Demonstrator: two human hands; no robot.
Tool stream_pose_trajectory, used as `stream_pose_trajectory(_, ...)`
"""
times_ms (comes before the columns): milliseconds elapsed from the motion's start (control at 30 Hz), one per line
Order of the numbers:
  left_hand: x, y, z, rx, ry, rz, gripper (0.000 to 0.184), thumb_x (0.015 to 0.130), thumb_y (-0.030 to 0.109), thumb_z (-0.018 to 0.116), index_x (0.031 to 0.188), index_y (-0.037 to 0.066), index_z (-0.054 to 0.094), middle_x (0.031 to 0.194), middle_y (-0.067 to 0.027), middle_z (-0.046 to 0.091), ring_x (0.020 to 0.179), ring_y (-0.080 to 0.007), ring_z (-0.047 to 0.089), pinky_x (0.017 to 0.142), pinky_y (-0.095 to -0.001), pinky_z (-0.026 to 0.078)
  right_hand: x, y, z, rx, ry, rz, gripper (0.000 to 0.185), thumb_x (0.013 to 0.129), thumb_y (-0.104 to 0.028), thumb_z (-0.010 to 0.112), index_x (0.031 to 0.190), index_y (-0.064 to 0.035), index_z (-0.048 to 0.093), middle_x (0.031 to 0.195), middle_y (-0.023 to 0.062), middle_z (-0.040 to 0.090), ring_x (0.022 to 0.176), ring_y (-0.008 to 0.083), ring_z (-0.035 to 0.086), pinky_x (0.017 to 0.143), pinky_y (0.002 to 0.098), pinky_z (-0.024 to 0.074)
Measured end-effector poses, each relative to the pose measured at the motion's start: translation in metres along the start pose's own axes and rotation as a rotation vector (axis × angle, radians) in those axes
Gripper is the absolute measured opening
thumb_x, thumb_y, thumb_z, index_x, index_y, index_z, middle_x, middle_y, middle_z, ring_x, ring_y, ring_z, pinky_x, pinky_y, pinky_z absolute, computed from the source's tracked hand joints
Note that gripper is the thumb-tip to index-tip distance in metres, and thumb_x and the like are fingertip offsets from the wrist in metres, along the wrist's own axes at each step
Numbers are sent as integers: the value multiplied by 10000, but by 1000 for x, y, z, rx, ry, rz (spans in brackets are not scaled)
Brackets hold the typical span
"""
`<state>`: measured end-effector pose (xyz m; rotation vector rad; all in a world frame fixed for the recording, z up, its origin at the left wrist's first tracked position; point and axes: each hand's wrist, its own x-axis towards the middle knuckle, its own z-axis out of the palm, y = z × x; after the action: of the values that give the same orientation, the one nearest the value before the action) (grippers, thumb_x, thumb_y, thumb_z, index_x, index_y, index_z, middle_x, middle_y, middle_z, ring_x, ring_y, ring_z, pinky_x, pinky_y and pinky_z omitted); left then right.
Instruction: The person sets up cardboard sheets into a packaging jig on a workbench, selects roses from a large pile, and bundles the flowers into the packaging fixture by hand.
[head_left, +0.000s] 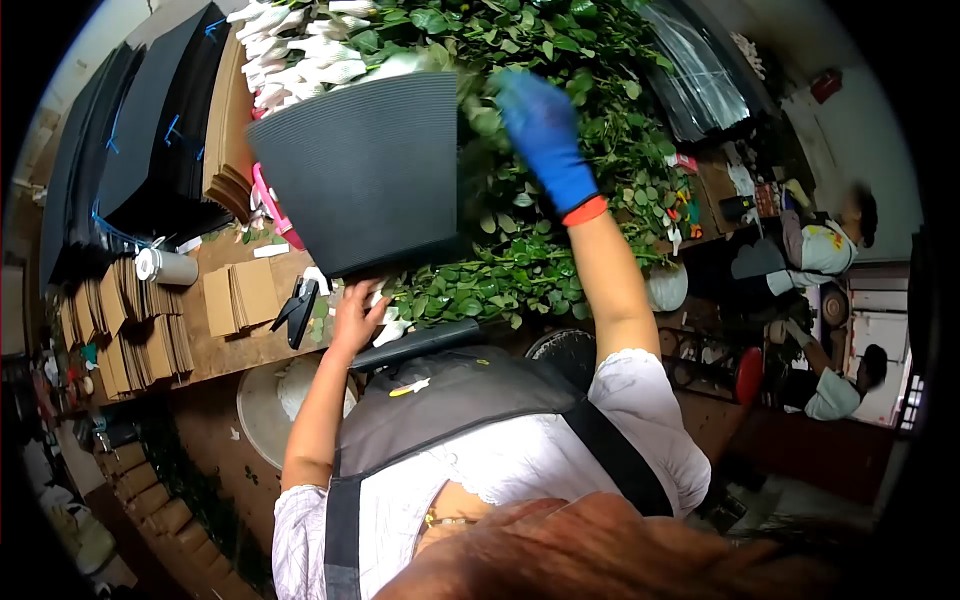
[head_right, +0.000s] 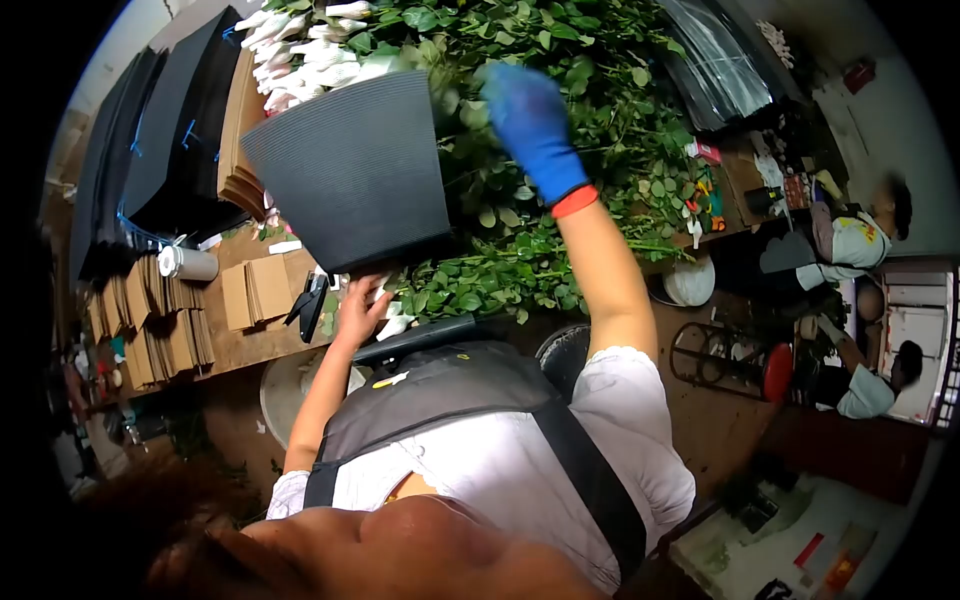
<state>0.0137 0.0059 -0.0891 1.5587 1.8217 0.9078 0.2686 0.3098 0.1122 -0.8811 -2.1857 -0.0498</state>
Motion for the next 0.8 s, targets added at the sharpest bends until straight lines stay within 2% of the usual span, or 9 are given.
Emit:
stream_pose_trajectory(33,-1,-3,1,1,4,0,409,838,216,746,1208,97,620,1062,-172,629,981,-354,623,857,-409,510,14,13,-15,69,105,9,263,920,-223,642,1157,-117,679,1067,111,715,950,295,688,842,380,549)
stream_pose_trajectory(67,-1,-10,4,-42,-5,-40,400,832,189,742,1203,88,632,1111,-178,629,1006,-358,622,877,-409,511,28,50,-33,245,234,345,300,931,-245,643,1160,-51,663,1066,131,716,957,264,690,830,363,543)
stream_pose_trajectory(133,1,-12,3,-55,14,84,410,830,172,740,1217,83,635,1145,-183,626,1022,-361,623,880,-402,514,52,90,-69,84,498,476,296,951,-236,620,1134,-6,658,1050,136,719,961,218,688,816,333,536)
stream_pose_trajectory(267,3,-7,3,-194,14,61,469,807,119,735,1261,71,625,1198,-193,617,1046,-379,622,884,-416,519,65,73,-124,60,700,91,194,963,-127,594,1111,-32,675,1063,103,716,961,219,684,847,337,535)
stream_pose_trajectory(367,3,-5,1,-198,-28,1,481,807,116,728,1268,63,603,1195,-184,623,1058,-362,631,867,-409,537,54,2,-108,46,313,-317,235,952,-149,609,1163,-77,684,1094,99,710,978,238,677,860,341,531)
stream_pose_trajectory(433,1,-8,-3,27,-91,-10,460,835,160,723,1260,53,584,1186,-176,629,1046,-329,648,859,-400,544,46,29,-87,-114,168,-188,288,894,-116,639,1169,-175,699,1020,84,718,868,242,684,787,357,551)
stream_pose_trajectory(500,6,-25,-1,-82,-122,-14,419,829,192,725,1196,36,595,1155,-191,637,1014,-336,653,841,-401,539,24,40,-79,50,190,32,283,921,-85,627,1200,-67,672,1096,105,702,999,232,667,888,334,521)
stream_pose_trajectory(733,12,-19,5,-124,-14,34,400,821,183,744,1164,27,610,1079,-172,659,987,-275,649,854,-382,525,-1,42,-70,141,448,-28,269,865,-58,668,1130,-87,704,1109,120,694,1026,287,662,903,362,529)
stream_pose_trajectory(800,11,-27,7,-57,-77,-3,389,822,182,749,1149,16,617,1041,-162,675,969,-274,657,849,-383,527,-9,71,-87,16,290,13,302,856,-49,678,1158,-36,674,1181,133,663,1054,275,648,972,375,490)
